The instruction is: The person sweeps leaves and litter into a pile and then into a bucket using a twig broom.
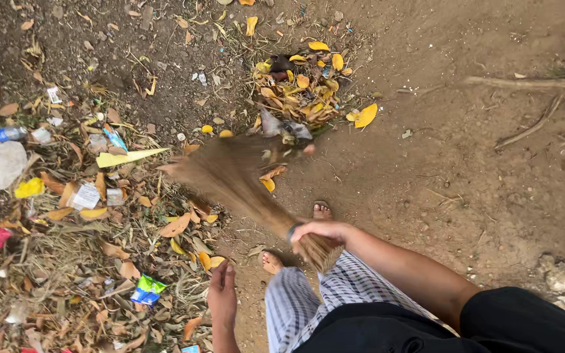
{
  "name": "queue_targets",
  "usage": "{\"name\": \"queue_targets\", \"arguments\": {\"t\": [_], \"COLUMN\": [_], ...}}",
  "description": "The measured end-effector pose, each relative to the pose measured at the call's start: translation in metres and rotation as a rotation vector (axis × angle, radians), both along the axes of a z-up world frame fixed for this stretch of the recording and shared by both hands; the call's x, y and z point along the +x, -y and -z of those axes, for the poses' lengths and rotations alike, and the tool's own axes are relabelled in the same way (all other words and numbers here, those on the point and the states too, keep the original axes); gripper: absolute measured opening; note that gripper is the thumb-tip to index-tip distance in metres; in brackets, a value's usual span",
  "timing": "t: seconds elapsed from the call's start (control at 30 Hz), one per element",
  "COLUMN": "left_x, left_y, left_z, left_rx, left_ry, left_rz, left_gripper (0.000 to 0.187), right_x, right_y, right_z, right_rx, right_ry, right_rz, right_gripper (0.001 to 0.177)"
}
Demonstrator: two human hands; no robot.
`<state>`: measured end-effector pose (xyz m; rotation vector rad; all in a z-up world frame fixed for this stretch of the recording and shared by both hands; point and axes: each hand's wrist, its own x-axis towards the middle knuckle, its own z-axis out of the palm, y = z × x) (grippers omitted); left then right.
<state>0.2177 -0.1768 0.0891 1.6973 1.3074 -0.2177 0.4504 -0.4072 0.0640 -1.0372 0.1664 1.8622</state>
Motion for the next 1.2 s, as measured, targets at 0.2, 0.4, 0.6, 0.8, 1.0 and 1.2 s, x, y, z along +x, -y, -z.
{"name": "queue_targets", "arguments": {"t": [0.2, 0.4, 0.6, 0.8, 1.0, 1.2], "left_x": [0.014, 0.014, 0.006, 0.002, 0.019, 0.038], "left_y": [0.012, 0.007, -0.012, -0.039, -0.077, -0.12], "left_z": [-0.009, 0.013, 0.039, 0.077, 0.072, 0.067], "left_rx": [-0.045, -0.045, -0.059, -0.054, -0.099, -0.077], "left_ry": [-0.014, 0.037, -0.161, -0.026, -0.096, -0.111], "left_rz": [-0.043, 0.0, 0.106, 0.107, 0.081, 0.063], "left_gripper": [0.047, 0.046, 0.046, 0.045, 0.044, 0.044], "right_x": [-0.002, 0.032, 0.058, 0.113, 0.104, 0.043], "right_y": [-0.044, 0.006, 0.118, 0.148, 0.065, -0.029], "right_z": [-0.063, -0.025, -0.012, 0.043, 0.055, 0.056], "right_rx": [0.288, 0.036, -0.406, -0.476, -0.47, -0.346], "right_ry": [0.012, 0.124, 0.159, 0.162, 0.216, 0.121], "right_rz": [-0.004, 0.192, 0.597, 0.836, 0.472, 0.108], "right_gripper": [0.093, 0.079, 0.084, 0.063, 0.072, 0.082]}}
